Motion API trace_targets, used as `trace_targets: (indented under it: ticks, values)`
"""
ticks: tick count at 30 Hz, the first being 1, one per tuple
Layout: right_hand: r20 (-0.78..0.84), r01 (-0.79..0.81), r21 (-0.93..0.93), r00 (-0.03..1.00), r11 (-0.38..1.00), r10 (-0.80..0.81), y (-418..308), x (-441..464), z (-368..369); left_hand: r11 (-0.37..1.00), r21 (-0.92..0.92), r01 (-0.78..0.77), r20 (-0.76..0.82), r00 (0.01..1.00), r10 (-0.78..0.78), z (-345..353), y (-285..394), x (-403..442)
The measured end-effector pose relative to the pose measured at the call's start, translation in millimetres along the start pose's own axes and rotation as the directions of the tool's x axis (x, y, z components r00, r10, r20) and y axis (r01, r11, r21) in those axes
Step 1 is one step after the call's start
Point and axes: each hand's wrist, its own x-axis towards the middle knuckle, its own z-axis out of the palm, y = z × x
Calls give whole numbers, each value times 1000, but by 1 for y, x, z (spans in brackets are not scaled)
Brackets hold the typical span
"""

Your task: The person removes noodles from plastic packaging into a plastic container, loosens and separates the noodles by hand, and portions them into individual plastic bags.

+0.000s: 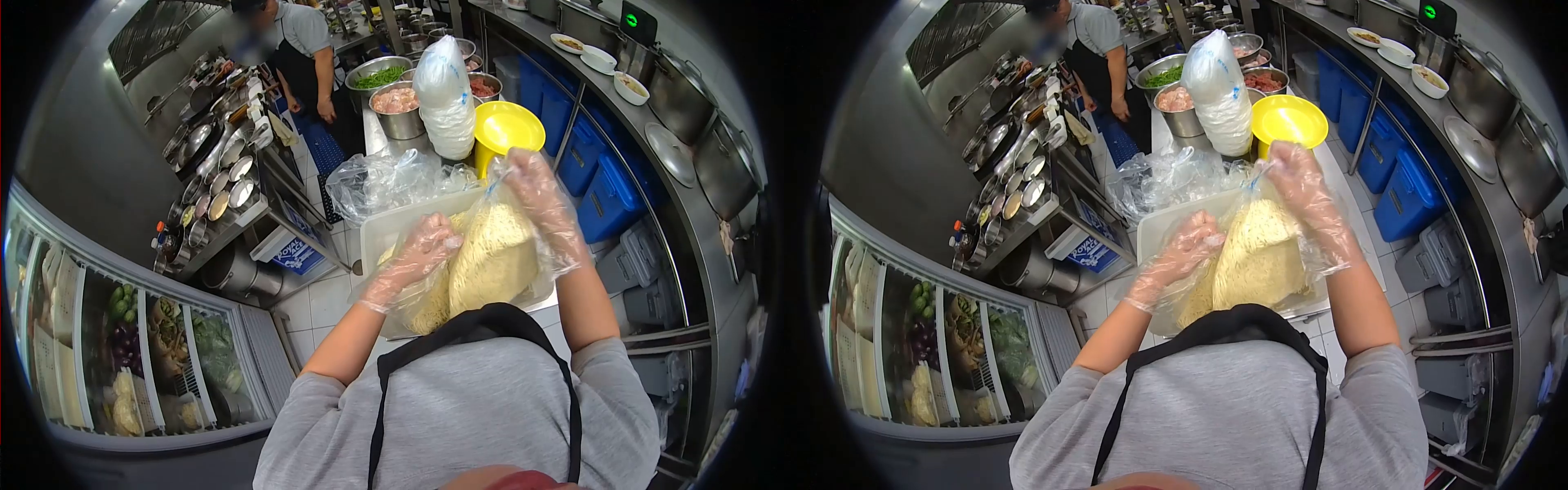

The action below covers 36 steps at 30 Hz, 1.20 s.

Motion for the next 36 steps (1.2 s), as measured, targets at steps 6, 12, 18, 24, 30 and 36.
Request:
trace_targets:
  ticks: [6, 12, 18, 24, 30, 36]
  values:
    - [436, 48, -275, 896, 960, 81, 27, -14, 17, 723, -554, 413, -14, 863, -504, 26, -2, -1]
    - [489, 180, -342, 872, 923, 11, 11, -28, 18, 639, -701, 317, -68, 862, -503, 52, -19, 3]
    - [258, -67, -456, 944, 887, 204, 43, -40, -15, 773, -587, 242, -88, 930, -358, 54, -21, 1]
    - [108, -156, -391, 971, 907, 213, 92, -52, -47, 768, -362, 528, 240, 849, -470, 28, 20, 10]
    - [-140, -374, -51, 921, 926, 364, 60, -54, -29, 997, 21, 71, 339, 938, -74, 14, 25, 0]
    - [-180, 105, -273, 971, 956, -158, 57, -30, 10, 910, -114, 398, 55, 917, -394, 22, 38, -9]
